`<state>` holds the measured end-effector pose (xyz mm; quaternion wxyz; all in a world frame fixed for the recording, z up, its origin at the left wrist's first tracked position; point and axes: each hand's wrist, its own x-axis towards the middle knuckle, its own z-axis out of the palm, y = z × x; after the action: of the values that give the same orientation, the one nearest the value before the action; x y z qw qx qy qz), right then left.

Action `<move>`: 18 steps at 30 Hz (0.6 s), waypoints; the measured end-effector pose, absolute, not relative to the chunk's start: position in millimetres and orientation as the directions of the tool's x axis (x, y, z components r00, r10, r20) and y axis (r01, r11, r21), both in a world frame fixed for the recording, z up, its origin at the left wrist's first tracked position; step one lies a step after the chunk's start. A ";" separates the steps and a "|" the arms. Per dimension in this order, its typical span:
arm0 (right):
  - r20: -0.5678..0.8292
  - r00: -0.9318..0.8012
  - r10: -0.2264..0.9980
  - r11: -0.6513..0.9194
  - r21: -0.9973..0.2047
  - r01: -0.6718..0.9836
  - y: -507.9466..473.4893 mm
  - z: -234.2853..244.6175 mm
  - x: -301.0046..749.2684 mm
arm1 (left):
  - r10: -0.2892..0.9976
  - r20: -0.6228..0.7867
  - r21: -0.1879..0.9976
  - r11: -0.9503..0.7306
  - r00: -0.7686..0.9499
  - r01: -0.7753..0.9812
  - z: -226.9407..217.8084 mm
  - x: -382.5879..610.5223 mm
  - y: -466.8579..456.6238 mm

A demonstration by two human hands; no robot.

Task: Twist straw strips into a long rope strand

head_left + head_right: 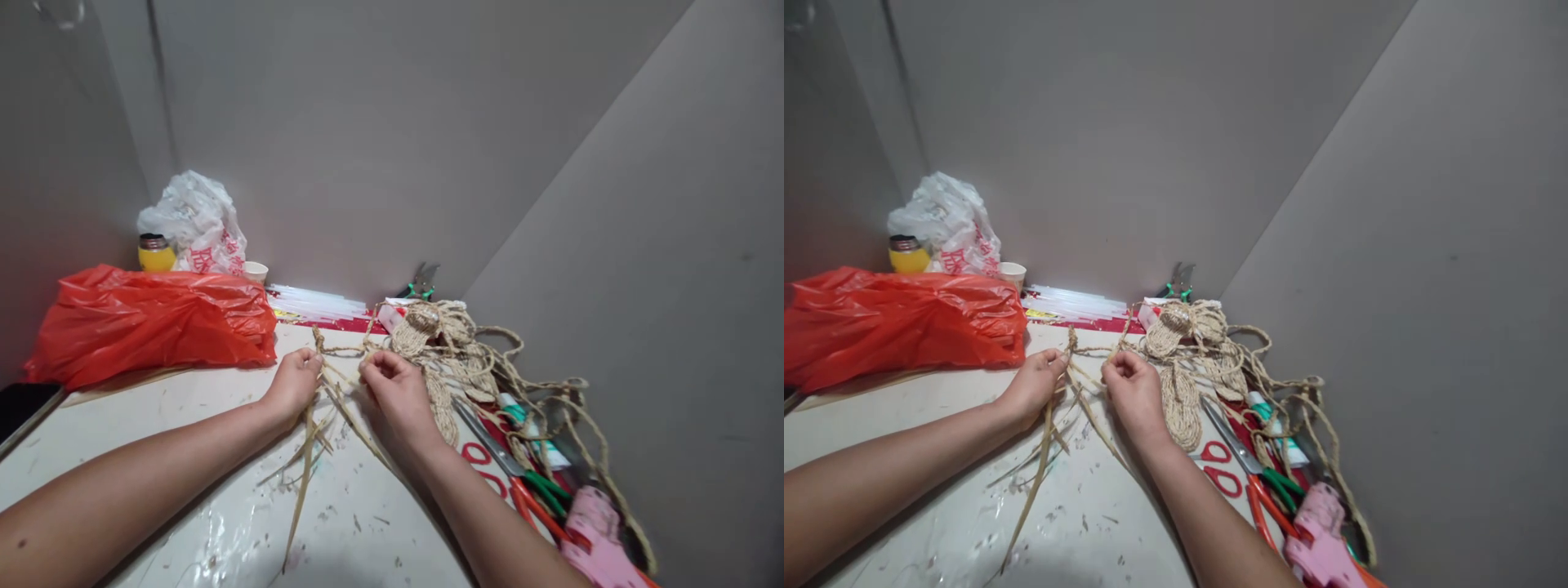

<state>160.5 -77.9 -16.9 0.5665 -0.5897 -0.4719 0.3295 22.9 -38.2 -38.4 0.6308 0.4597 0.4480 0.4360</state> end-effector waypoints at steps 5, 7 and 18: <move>0.123 0.526 0.842 0.178 -0.983 -0.054 -71.4 6.4 192.1 | 0.963 -0.179 0.967 0.210 0.203 -0.141 -43.5 21.7 -34.3; 0.099 0.617 0.781 0.265 -0.947 -0.183 -72.3 28.2 212.3 | 0.962 -0.186 0.965 0.217 0.198 -0.145 -44.6 21.5 -33.5; 0.231 0.711 0.664 0.449 -0.884 -0.132 -141.7 152.5 253.5 | 0.961 -0.171 0.958 0.214 0.218 -0.190 -54.0 23.1 -27.2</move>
<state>253.5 -141.7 152.5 0.8010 -0.4626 -0.2878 0.2483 23.1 -27.2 -54.0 0.6446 0.4401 0.4376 0.4465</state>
